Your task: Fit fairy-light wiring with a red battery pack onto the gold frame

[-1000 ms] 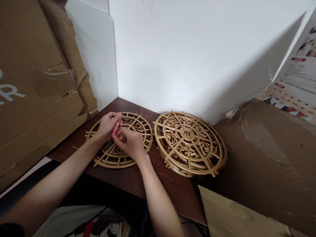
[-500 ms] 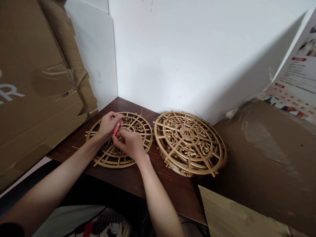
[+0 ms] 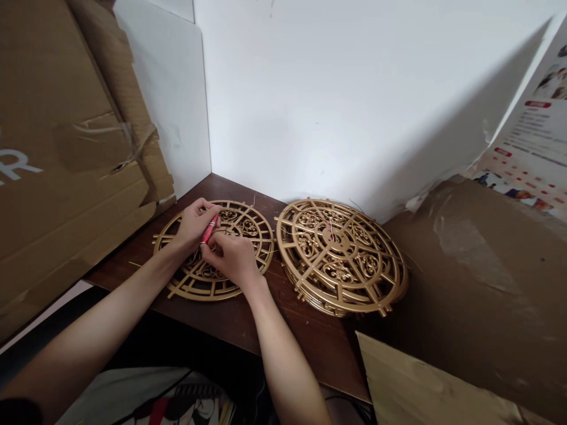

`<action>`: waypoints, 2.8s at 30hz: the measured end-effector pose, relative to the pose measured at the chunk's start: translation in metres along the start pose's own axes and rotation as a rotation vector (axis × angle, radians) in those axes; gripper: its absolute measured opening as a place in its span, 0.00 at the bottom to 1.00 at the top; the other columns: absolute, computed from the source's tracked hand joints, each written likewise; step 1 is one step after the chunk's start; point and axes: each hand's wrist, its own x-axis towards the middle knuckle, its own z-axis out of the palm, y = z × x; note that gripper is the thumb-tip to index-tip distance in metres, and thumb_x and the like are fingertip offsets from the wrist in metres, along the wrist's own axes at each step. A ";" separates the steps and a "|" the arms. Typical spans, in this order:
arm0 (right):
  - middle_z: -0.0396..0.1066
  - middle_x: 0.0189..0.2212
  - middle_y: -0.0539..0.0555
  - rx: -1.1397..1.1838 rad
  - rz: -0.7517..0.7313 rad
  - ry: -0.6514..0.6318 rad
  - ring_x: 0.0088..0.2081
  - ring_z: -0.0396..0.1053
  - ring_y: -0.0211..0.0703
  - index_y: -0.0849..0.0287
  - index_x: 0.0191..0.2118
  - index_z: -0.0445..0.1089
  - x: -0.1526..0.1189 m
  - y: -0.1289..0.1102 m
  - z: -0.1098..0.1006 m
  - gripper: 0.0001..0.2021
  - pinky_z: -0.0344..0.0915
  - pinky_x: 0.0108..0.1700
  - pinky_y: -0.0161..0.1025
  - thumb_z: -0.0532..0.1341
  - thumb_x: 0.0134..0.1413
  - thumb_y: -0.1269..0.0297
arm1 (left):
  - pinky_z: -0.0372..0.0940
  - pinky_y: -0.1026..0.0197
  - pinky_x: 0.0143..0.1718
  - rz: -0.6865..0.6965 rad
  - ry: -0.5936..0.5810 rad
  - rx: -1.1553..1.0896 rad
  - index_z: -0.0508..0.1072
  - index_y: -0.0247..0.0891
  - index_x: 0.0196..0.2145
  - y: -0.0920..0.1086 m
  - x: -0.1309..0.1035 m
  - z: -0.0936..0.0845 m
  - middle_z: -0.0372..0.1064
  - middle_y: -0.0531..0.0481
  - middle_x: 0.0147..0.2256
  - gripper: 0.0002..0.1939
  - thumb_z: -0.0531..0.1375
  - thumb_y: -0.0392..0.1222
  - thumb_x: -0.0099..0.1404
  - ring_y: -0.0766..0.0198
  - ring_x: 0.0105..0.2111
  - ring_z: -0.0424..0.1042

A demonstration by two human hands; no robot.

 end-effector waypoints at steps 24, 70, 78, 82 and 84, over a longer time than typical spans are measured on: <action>0.66 0.19 0.45 -0.036 -0.034 0.024 0.20 0.60 0.31 0.58 0.25 0.67 0.001 0.002 0.003 0.08 0.53 0.26 0.29 0.58 0.53 0.64 | 0.55 0.71 0.13 0.022 -0.005 -0.003 0.61 0.39 0.27 0.000 0.000 0.001 0.64 0.59 0.14 0.10 0.62 0.39 0.54 0.71 0.13 0.61; 0.68 0.20 0.46 -0.184 -0.014 -0.061 0.23 0.67 0.34 0.57 0.26 0.67 0.005 0.001 0.000 0.09 0.55 0.28 0.29 0.58 0.55 0.61 | 0.56 0.70 0.14 0.019 0.028 0.145 0.63 0.39 0.26 0.009 -0.001 0.001 0.64 0.58 0.14 0.08 0.61 0.40 0.54 0.71 0.13 0.61; 0.68 0.20 0.46 -0.189 -0.027 -0.046 0.23 0.67 0.33 0.57 0.26 0.67 0.005 0.002 0.000 0.08 0.55 0.28 0.29 0.58 0.54 0.61 | 0.56 0.70 0.14 0.015 0.023 0.146 0.63 0.38 0.26 0.009 0.000 0.002 0.64 0.58 0.14 0.08 0.61 0.40 0.53 0.71 0.13 0.61; 0.68 0.20 0.46 -0.190 -0.027 -0.051 0.23 0.67 0.33 0.57 0.26 0.66 0.005 0.002 0.000 0.09 0.55 0.28 0.29 0.58 0.54 0.61 | 0.55 0.71 0.14 0.018 0.031 0.151 0.63 0.38 0.25 0.009 -0.001 0.002 0.64 0.58 0.14 0.09 0.61 0.39 0.53 0.71 0.13 0.61; 0.69 0.20 0.46 -0.193 -0.030 -0.061 0.24 0.67 0.33 0.57 0.26 0.66 0.005 0.001 -0.001 0.09 0.55 0.29 0.29 0.58 0.55 0.62 | 0.56 0.71 0.14 0.024 0.038 0.152 0.62 0.38 0.25 0.009 -0.001 0.003 0.64 0.58 0.14 0.09 0.61 0.39 0.53 0.71 0.13 0.61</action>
